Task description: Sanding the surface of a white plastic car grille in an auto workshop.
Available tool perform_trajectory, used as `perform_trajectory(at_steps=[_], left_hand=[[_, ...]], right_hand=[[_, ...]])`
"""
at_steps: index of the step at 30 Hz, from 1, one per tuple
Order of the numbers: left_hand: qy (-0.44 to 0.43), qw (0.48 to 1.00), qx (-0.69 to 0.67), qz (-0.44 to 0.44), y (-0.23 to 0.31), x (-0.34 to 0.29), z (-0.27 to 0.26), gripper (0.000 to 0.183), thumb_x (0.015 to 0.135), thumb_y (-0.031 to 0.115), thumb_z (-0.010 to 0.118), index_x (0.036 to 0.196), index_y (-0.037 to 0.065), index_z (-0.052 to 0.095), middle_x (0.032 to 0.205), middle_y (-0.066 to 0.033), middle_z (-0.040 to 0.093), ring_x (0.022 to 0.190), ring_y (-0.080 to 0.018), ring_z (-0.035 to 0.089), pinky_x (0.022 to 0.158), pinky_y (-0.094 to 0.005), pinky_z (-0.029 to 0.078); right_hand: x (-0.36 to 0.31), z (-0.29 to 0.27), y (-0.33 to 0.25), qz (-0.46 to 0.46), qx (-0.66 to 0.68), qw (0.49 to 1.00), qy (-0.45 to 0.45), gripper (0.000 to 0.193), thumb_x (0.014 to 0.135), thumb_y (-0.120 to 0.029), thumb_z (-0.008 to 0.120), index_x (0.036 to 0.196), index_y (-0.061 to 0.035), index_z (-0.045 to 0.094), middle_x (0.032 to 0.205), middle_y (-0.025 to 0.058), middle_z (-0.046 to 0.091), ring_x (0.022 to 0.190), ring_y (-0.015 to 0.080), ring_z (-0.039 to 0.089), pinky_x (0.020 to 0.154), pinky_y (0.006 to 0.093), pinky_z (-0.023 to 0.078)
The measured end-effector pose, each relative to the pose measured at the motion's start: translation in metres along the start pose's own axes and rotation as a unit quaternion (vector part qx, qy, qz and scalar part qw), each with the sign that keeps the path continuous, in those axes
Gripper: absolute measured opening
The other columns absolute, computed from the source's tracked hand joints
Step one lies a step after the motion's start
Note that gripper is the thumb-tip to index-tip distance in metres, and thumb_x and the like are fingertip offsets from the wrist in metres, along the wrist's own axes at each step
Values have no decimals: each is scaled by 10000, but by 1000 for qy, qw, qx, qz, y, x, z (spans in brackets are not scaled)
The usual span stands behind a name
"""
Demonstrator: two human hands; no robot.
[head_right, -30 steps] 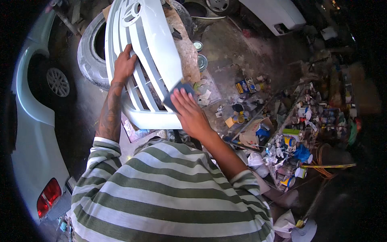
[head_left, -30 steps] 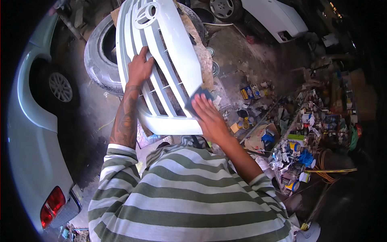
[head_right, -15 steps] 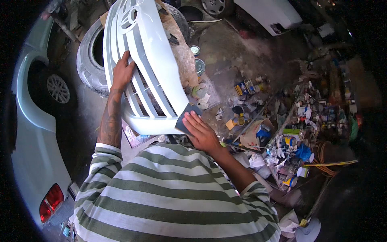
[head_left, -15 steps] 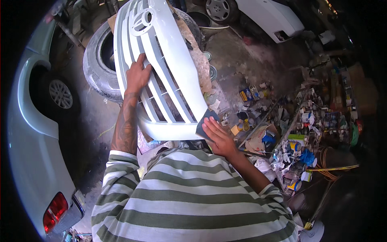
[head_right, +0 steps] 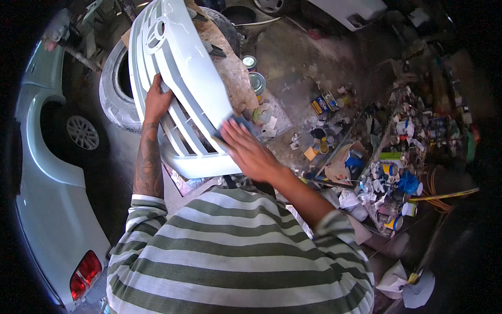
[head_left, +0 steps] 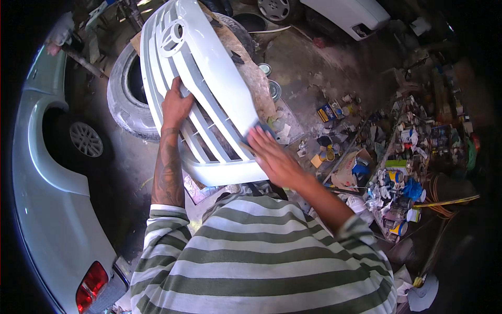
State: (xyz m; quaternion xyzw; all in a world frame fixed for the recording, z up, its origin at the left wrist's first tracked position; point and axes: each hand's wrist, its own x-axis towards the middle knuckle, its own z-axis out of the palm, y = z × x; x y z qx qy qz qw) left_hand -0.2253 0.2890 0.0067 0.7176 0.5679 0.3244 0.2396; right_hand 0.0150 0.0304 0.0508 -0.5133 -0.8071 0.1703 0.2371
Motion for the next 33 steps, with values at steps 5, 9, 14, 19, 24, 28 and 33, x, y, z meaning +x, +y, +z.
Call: perform_trajectory(at_steps=[5,9,14,19,24,28,33], left_hand=[[-1,1000,-11,0,-6,2,2,631,787,291,672,1374,114,524,1159,-236,692,1084,-422,658,945,-459,505],[-18,1000,-14,-14,-5,-3,2,615,794,299,673,1362,112,532,1160,-235,691,1082,-419,660,939,-458,503],[-10,997,-75,10,2,3,3,618,811,288,683,1369,74,525,1222,-235,672,1150,-422,632,970,-445,489],[4,999,-53,11,-6,4,6,651,828,279,681,1399,23,501,1278,-241,649,1200,-411,613,1027,-416,465],[-39,994,-102,-5,2,0,0,655,829,229,690,1400,-23,491,1293,-241,644,1212,-357,624,1034,-374,460],[-39,993,-112,-12,16,-4,0,578,845,171,685,1346,-54,507,1253,-234,660,1153,-299,648,1002,-334,465],[7,994,-104,42,4,-6,0,557,838,148,693,1332,-40,516,1225,-212,675,1114,-273,649,988,-334,469]], right_hand=[[-5,-3,-5,14,43,999,-26,539,1038,-159,417,1536,25,324,1619,197,288,1515,362,242,1241,468,187],[-41,4,-13,24,69,997,-27,534,1041,-161,416,1537,16,330,1626,187,282,1513,344,256,1245,460,187],[32,-7,11,-13,82,997,4,506,1058,-194,403,1510,32,370,1617,190,300,1521,339,232,1248,449,183],[-14,6,1,20,102,995,-4,492,1059,-186,381,1511,8,389,1612,194,308,1524,334,225,1254,446,167],[59,-4,15,-4,133,990,45,489,1069,-214,380,1511,-6,399,1623,182,289,1514,339,252,1254,448,173],[-5,2,-3,36,165,985,34,491,1068,-204,376,1522,-19,386,1626,182,282,1511,337,260,1255,435,170],[-42,2,-20,66,189,979,31,487,1073,-189,357,1538,-44,371,1626,182,281,1510,334,262,1256,425,162]])
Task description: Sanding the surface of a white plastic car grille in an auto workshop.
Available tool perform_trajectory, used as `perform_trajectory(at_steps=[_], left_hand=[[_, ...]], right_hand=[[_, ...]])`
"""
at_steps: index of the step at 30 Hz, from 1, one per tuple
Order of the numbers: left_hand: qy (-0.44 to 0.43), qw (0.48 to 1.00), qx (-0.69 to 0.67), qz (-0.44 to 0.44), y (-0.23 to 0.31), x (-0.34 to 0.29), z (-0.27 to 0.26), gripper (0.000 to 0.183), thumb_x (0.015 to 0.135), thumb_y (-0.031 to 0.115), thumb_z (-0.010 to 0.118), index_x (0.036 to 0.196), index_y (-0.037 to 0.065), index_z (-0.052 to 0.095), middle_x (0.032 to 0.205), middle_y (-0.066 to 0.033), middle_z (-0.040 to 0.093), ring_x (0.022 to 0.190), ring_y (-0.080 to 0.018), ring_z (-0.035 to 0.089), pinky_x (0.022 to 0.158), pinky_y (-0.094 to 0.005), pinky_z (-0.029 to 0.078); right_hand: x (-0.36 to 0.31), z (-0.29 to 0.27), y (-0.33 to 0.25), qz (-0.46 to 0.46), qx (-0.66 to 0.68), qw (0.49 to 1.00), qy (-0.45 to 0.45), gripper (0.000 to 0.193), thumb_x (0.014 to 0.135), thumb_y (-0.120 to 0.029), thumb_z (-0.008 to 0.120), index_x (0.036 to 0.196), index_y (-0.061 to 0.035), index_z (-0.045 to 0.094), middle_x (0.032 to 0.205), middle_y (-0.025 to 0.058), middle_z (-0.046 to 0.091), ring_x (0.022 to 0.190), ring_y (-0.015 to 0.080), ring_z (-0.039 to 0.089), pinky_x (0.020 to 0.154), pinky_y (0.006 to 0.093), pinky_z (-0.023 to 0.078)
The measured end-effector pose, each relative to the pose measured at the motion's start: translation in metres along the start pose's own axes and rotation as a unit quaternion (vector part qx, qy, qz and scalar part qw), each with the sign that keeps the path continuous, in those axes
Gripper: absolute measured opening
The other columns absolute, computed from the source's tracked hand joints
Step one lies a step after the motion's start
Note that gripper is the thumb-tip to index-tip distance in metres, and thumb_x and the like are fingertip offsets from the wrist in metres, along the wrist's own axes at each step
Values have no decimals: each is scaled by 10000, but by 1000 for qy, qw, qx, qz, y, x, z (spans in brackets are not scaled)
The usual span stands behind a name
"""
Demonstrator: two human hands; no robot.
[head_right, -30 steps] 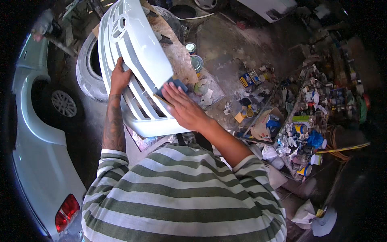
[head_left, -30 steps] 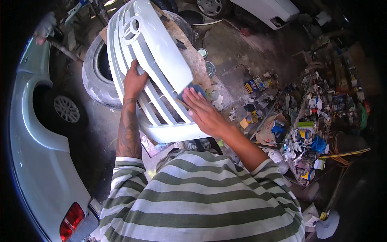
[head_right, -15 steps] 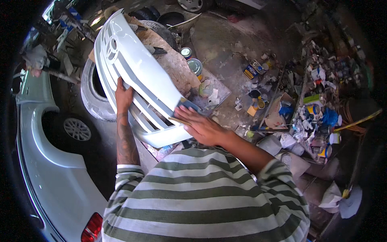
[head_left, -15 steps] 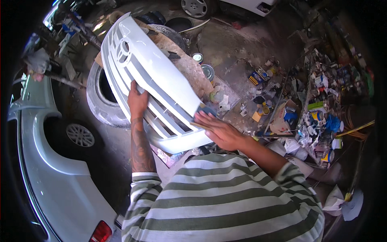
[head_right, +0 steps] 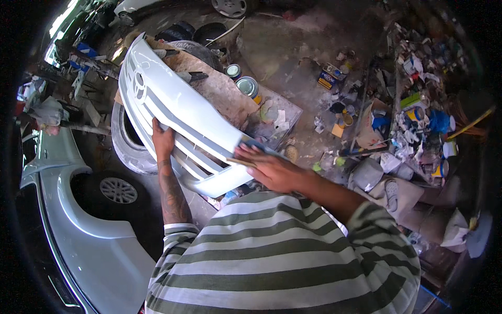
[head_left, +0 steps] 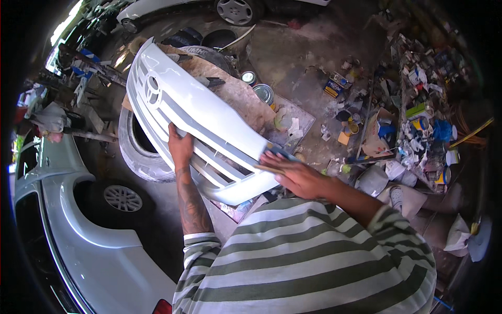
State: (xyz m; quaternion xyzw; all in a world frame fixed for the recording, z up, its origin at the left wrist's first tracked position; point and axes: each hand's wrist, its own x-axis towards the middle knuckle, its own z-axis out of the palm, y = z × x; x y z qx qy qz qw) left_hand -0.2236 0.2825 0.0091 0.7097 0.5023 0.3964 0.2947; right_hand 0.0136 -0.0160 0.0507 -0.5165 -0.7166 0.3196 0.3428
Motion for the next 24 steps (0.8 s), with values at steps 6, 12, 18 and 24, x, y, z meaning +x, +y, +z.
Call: perform_trajectory(at_steps=[6,12,18,24], left_hand=[[-49,998,-10,-42,5,5,-1,555,831,137,697,1331,-26,522,1241,-199,673,1145,-263,634,1013,-333,455],[-36,999,19,-22,-3,4,0,529,840,137,674,1324,-17,527,1257,-203,665,1167,-271,630,1024,-343,450],[-43,998,-13,-48,6,3,-3,537,827,161,681,1312,-16,531,1273,-222,650,1185,-307,621,1032,-346,442],[-22,999,13,-24,6,5,0,558,821,209,672,1309,-22,530,1202,-247,683,1146,-367,656,974,-376,485]], right_hand=[[25,-7,4,-1,-3,1000,-8,486,1067,-178,361,1530,-29,378,1624,166,296,1518,301,251,1260,431,148],[-12,-4,6,19,35,999,-9,499,1064,-168,366,1543,-30,351,1618,184,301,1517,309,252,1259,435,157],[-16,-10,0,42,39,998,-15,527,1045,-185,435,1542,-29,356,1615,164,320,1512,322,265,1245,432,202],[26,7,4,-21,-127,991,30,622,1009,-227,515,1550,4,311,1621,191,291,1522,336,237,1236,455,209]])
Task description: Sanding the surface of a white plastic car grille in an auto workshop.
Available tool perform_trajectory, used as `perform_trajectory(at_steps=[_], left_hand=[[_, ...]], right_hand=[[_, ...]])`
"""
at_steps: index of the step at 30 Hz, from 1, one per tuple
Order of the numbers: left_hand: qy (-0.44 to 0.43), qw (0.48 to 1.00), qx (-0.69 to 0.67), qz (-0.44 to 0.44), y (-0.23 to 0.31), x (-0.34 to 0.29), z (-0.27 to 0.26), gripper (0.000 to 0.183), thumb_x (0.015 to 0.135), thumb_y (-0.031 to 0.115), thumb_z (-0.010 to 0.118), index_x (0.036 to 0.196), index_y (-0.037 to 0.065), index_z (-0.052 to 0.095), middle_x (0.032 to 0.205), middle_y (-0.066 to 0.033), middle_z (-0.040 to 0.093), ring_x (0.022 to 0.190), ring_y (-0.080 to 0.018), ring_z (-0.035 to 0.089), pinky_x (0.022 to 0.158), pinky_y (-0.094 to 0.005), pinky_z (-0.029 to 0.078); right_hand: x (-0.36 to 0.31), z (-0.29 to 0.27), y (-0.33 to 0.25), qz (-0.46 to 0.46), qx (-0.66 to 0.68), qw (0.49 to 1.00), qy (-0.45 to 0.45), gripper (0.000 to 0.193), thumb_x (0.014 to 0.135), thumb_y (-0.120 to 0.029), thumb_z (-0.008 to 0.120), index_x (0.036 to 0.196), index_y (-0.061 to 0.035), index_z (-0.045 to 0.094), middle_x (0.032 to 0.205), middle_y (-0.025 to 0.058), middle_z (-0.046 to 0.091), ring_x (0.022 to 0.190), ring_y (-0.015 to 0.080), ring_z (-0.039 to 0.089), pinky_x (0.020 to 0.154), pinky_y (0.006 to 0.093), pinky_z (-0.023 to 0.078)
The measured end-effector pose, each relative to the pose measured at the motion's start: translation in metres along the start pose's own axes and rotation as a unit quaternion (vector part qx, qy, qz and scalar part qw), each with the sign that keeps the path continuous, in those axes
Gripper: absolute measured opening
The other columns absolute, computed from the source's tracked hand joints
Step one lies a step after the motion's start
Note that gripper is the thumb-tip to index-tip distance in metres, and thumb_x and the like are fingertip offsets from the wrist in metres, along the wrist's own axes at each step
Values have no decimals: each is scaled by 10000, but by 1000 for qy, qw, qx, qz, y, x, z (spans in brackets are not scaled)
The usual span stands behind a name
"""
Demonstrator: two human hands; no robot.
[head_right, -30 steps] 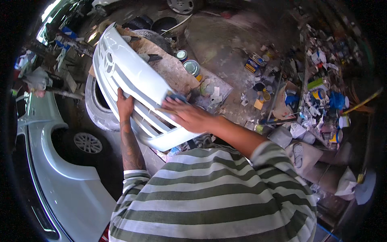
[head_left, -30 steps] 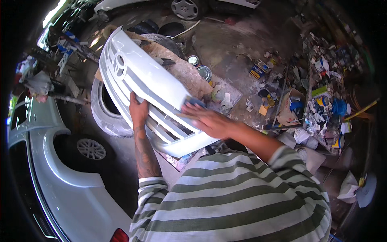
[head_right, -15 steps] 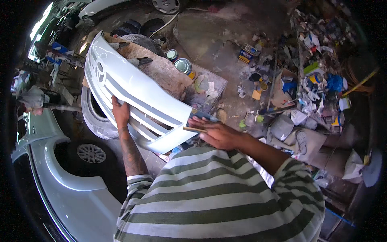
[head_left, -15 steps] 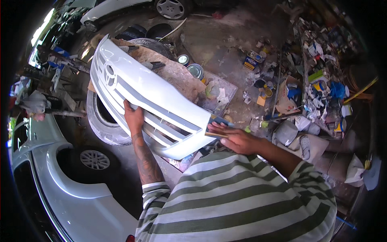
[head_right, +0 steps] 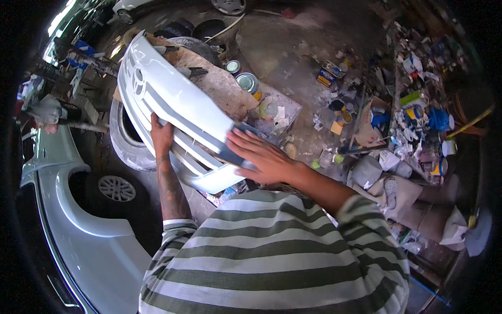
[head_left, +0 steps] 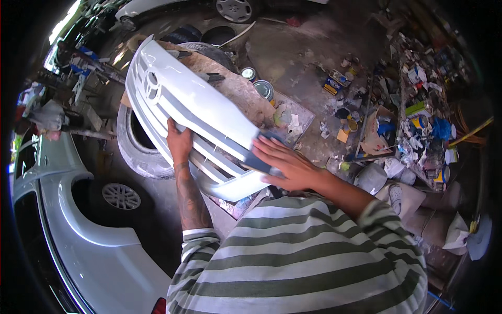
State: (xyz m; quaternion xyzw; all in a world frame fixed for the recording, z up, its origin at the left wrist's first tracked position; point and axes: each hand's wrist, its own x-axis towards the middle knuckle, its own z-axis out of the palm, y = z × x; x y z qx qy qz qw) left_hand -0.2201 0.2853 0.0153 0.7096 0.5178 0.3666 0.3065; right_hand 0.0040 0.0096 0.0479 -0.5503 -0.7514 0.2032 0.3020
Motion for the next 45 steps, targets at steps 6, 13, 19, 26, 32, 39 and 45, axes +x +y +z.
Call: perform_trajectory(at_steps=[6,13,19,26,32,39,45], left_hand=[[-2,1000,13,-9,-9,1,0,603,808,204,690,1337,-32,525,1234,-230,679,1147,-326,664,986,-362,482],[-18,999,-16,-31,5,0,4,591,811,200,692,1334,-25,531,1228,-221,684,1146,-322,664,980,-356,484],[20,1000,-14,-7,-17,2,0,589,816,193,686,1335,-35,528,1234,-220,681,1157,-318,660,988,-355,481],[-26,999,7,-31,8,2,-1,604,819,195,676,1355,-37,522,1252,-250,664,1177,-347,649,1011,-365,473],[5,1000,-5,-2,0,-1,0,601,809,208,694,1342,-17,532,1217,-229,683,1149,-357,659,985,-380,489],[3,999,-21,-32,-11,-1,-5,575,810,211,700,1318,-10,546,1221,-218,686,1142,-354,663,979,-382,491],[11,1000,13,-7,4,1,2,564,827,210,686,1331,10,534,1202,-219,692,1136,-356,663,978,-384,488]], right_hand=[[-11,18,-5,19,-94,995,18,639,995,-240,534,1534,29,320,1622,207,278,1507,358,267,1230,463,219],[49,7,14,2,-60,997,49,551,1061,-204,389,1547,36,289,1632,211,248,1517,352,239,1245,455,167],[17,19,-1,43,-92,995,-3,579,1049,-233,393,1548,35,272,1639,222,218,1524,361,217,1248,482,135],[97,22,19,22,-136,988,63,601,1024,-224,433,1543,39,283,1637,220,229,1527,360,211,1240,491,155],[107,25,17,-16,-136,988,78,579,1036,-257,412,1518,54,327,1617,226,277,1512,363,251,1231,491,186],[52,24,-6,-18,-151,988,26,565,1027,-217,437,1506,64,334,1597,230,308,1501,376,268,1229,484,205],[57,10,2,-15,-112,991,78,560,1031,-206,433,1510,62,321,1595,244,304,1502,359,273,1227,482,200]])
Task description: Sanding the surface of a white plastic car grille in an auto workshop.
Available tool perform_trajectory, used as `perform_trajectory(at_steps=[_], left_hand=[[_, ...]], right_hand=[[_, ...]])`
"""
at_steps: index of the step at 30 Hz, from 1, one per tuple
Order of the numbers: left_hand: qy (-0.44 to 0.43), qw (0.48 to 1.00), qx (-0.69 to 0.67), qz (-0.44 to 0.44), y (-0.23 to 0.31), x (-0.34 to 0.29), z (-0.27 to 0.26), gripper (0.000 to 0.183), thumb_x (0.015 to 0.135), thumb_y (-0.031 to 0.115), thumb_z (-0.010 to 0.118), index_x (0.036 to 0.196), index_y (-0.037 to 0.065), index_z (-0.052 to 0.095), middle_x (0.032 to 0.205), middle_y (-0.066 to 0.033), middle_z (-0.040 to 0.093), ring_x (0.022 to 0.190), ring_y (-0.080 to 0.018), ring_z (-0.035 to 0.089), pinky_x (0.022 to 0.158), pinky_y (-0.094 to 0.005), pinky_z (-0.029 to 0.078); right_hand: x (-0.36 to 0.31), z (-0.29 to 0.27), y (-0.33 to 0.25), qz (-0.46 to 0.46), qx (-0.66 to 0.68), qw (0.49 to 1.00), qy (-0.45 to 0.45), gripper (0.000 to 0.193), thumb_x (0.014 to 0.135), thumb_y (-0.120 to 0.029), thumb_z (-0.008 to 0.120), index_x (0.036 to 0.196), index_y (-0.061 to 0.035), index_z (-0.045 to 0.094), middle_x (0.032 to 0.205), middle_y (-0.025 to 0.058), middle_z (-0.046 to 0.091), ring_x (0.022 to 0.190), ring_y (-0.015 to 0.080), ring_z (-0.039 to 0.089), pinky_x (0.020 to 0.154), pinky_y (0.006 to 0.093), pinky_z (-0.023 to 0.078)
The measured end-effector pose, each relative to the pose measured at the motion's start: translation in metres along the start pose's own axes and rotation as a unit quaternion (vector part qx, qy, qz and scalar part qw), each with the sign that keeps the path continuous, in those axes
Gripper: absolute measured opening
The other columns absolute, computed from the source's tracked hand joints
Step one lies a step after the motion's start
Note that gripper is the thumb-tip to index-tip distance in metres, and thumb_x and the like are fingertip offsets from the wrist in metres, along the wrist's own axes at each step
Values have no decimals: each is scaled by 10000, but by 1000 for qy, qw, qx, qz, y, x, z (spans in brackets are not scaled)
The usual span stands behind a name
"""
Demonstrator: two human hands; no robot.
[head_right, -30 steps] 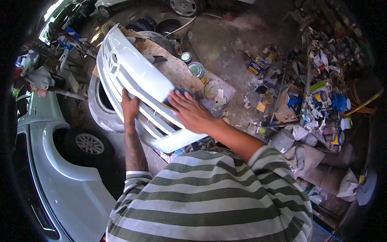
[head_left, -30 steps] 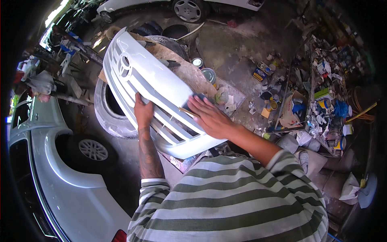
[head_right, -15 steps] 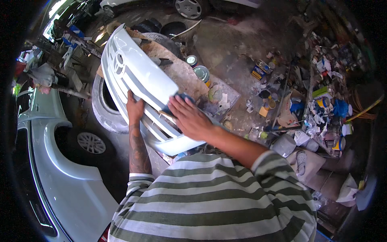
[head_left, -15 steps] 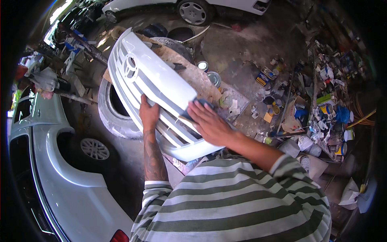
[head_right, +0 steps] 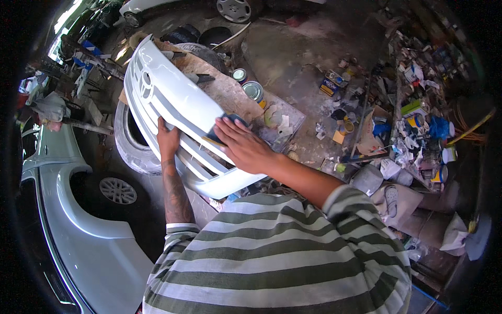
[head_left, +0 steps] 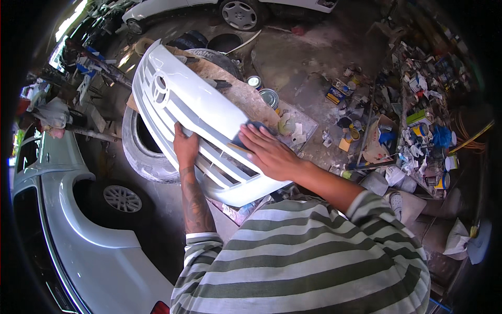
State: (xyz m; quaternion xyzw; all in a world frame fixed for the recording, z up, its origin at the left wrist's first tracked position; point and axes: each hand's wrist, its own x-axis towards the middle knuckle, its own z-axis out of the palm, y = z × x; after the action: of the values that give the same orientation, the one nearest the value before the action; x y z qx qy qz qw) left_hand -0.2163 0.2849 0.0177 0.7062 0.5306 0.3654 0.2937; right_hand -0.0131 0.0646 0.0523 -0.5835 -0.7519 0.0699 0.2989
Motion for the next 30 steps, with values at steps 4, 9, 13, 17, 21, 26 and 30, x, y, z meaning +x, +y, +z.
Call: perform_trajectory(at_steps=[4,9,13,17,21,26,30], left_hand=[[-13,1000,-18,10,0,-5,-7,528,839,188,682,1309,-2,535,1207,-224,686,1133,-339,663,978,-368,485],[-6,1000,14,-4,8,-8,-3,518,845,181,672,1309,-2,533,1203,-241,680,1136,-346,659,975,-369,484],[-38,998,-41,16,-9,1,-1,531,842,175,669,1321,-5,528,1210,-241,678,1141,-344,658,978,-366,484],[-16,999,-32,28,-17,-1,-4,538,845,177,673,1330,-4,524,1218,-221,677,1159,-323,645,1004,-358,467],[-17,1000,-4,-4,-5,0,-2,523,840,175,674,1314,6,532,1218,-203,677,1144,-305,644,1002,-355,464],[-29,999,-22,18,-14,1,-4,533,844,186,669,1324,7,524,1249,-216,667,1166,-337,639,1007,-375,465],[-27,1000,6,9,-14,0,-3,573,849,197,670,1364,8,505,1279,-227,651,1208,-351,620,1031,-378,453]], right_hand=[[-45,-20,-4,24,25,997,-68,563,1036,-207,421,1517,65,312,1596,250,296,1509,350,260,1236,475,189],[-54,-23,-7,50,40,994,-83,566,1038,-206,411,1525,60,304,1611,249,265,1516,352,241,1246,475,167],[-25,-12,12,26,36,998,-45,570,1037,-222,415,1539,25,304,1623,214,265,1515,339,248,1245,478,148],[-104,-34,-6,63,29,987,-146,570,1036,-223,422,1537,23,307,1627,204,267,1513,334,256,1240,494,150],[-99,-32,-6,78,22,990,-118,566,1038,-238,431,1542,-3,322,1631,192,267,1515,324,257,1239,500,150],[-134,-40,-3,96,-2,983,-156,583,1023,-216,457,1549,-12,309,1637,186,254,1516,320,258,1237,502,159],[-135,-35,-7,108,-25,981,-157,595,1026,-224,455,1551,-2,288,1635,187,257,1518,321,251,1237,500,162]])
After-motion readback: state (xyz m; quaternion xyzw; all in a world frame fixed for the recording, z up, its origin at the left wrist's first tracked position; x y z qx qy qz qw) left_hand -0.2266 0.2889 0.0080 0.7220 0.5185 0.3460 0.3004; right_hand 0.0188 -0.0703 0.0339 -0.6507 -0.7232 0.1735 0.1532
